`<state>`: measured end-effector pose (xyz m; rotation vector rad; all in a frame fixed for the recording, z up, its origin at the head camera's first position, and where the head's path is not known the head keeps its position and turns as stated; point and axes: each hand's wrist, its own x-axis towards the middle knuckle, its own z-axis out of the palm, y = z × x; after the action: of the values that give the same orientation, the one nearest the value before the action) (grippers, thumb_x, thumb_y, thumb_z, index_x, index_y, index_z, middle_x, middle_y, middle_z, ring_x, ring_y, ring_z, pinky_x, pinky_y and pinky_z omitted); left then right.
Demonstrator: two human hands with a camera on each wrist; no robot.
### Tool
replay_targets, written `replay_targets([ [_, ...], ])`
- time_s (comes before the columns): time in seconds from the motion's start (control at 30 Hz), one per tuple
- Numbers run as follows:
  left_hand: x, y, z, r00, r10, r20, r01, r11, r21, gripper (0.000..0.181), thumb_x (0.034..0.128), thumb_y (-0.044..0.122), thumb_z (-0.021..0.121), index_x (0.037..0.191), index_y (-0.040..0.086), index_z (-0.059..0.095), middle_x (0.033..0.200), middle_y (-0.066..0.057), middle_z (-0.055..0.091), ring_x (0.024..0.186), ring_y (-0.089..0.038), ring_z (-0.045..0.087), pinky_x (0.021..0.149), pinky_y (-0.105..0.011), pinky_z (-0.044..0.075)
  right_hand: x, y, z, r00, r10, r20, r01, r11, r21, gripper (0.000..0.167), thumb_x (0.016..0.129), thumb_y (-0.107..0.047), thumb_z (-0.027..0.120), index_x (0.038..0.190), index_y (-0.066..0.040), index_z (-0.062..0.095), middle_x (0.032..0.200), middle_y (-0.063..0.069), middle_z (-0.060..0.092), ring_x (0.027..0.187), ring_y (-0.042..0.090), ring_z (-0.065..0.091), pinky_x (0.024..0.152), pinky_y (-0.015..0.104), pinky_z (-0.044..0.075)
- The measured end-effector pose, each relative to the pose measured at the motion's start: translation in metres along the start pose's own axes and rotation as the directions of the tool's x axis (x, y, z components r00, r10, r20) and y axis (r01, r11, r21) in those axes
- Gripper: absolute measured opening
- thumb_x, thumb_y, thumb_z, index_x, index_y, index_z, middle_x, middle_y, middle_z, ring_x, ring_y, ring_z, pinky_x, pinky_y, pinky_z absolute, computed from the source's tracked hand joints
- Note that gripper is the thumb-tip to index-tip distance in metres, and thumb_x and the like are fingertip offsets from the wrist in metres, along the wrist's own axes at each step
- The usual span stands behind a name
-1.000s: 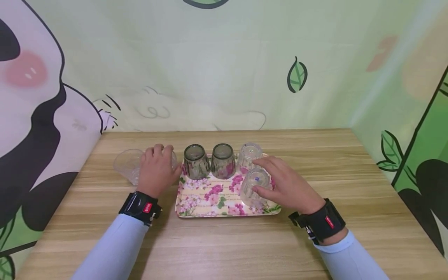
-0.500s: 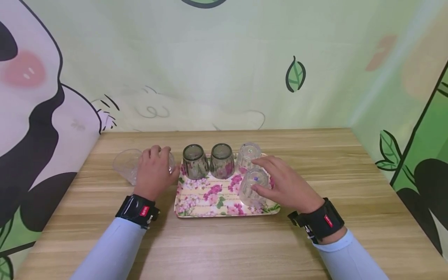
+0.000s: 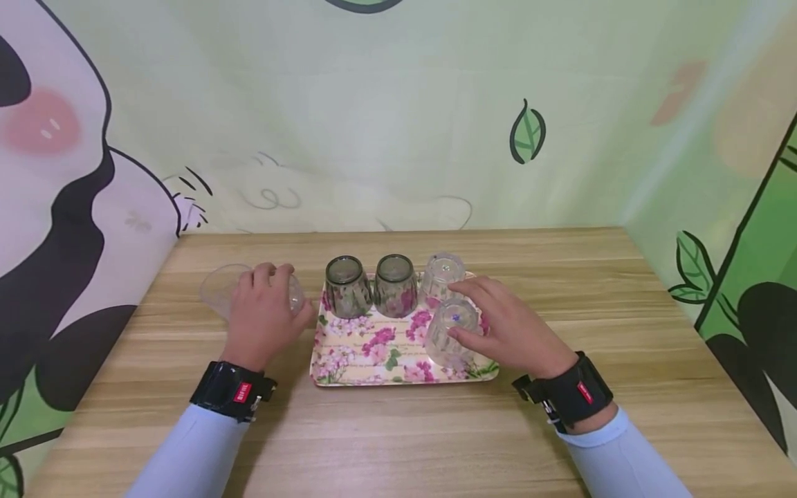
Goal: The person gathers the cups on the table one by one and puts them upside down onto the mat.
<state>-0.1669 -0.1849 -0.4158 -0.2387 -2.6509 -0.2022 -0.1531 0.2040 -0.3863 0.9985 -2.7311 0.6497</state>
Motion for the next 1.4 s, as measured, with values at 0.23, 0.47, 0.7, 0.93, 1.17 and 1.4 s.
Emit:
replay_targets([
  [0.23, -0.005, 0.002, -0.015, 0.996, 0.013, -0.086, -0.014, 1.000, -0.008, 0.056, 0.0833, 0.037, 0.064, 0.120, -0.005, 0.059, 0.115, -0.031, 0.059, 0.104, -0.049, 0.055, 0.091, -0.059, 0.046, 0.000, 0.000, 0.000, 1.000, -0.005, -0.004, 0.005, 1.000, 0.010, 0.065, 0.092, -0.045, 0.069, 0.144, -0.012, 0.050, 0.141, 0.008, 0.054, 0.130, 0.024, 0.052, 0.108, 0.047, 0.047],
  [0.47, -0.010, 0.002, -0.019, 0.990, 0.047, -0.134, -0.048, 0.999, -0.005, 0.058, 0.0833, 0.043, 0.060, 0.118, -0.003, 0.061, 0.113, -0.029, 0.061, 0.100, -0.048, 0.058, 0.086, -0.058, 0.049, 0.000, -0.001, 0.001, 1.000, -0.007, 0.001, 0.007, 1.000, 0.020, 0.064, 0.093, -0.044, 0.069, 0.144, -0.012, 0.050, 0.141, 0.008, 0.055, 0.129, 0.024, 0.053, 0.108, 0.047, 0.047],
  [0.7, -0.013, 0.007, -0.022, 0.984, 0.079, -0.159, -0.083, 0.996, -0.023, 0.065, 0.0839, 0.051, 0.059, 0.118, -0.004, 0.062, 0.114, -0.028, 0.063, 0.103, -0.046, 0.061, 0.089, -0.057, 0.051, 0.000, -0.001, 0.001, 1.000, -0.008, -0.006, 0.008, 1.000, 0.015, 0.062, 0.092, -0.044, 0.069, 0.143, -0.013, 0.051, 0.141, 0.008, 0.055, 0.130, 0.025, 0.052, 0.108, 0.047, 0.046],
  [0.93, -0.014, 0.014, -0.030, 0.973, 0.092, -0.211, -0.114, 0.989, -0.093, 0.066, 0.0842, 0.053, 0.055, 0.118, -0.004, 0.062, 0.114, -0.027, 0.063, 0.102, -0.045, 0.062, 0.087, -0.056, 0.053, 0.000, -0.001, 0.001, 1.000, 0.001, -0.005, -0.001, 1.000, 0.019, 0.062, 0.092, -0.043, 0.070, 0.143, -0.012, 0.052, 0.141, 0.009, 0.055, 0.130, 0.025, 0.052, 0.108, 0.048, 0.047],
  [1.17, -0.015, 0.024, -0.039, 0.969, 0.097, -0.226, -0.140, 0.974, -0.178, 0.065, 0.0848, 0.051, 0.058, 0.120, -0.004, 0.058, 0.116, -0.026, 0.061, 0.105, -0.042, 0.060, 0.085, -0.055, 0.053, 0.000, -0.001, 0.000, 1.000, -0.001, -0.005, 0.001, 1.000, 0.019, 0.062, 0.093, -0.043, 0.069, 0.143, -0.011, 0.052, 0.141, 0.009, 0.055, 0.130, 0.025, 0.052, 0.107, 0.048, 0.047],
  [1.4, -0.016, 0.030, -0.044, 0.975, 0.093, -0.201, -0.138, 0.964, -0.226, 0.065, 0.0850, 0.050, 0.060, 0.123, -0.003, 0.055, 0.120, -0.025, 0.060, 0.111, -0.040, 0.058, 0.090, -0.055, 0.052, 0.000, -0.001, 0.000, 1.000, -0.007, -0.013, 0.007, 1.000, 0.014, 0.062, 0.092, -0.043, 0.069, 0.142, -0.011, 0.053, 0.141, 0.010, 0.055, 0.131, 0.026, 0.052, 0.108, 0.048, 0.047],
])
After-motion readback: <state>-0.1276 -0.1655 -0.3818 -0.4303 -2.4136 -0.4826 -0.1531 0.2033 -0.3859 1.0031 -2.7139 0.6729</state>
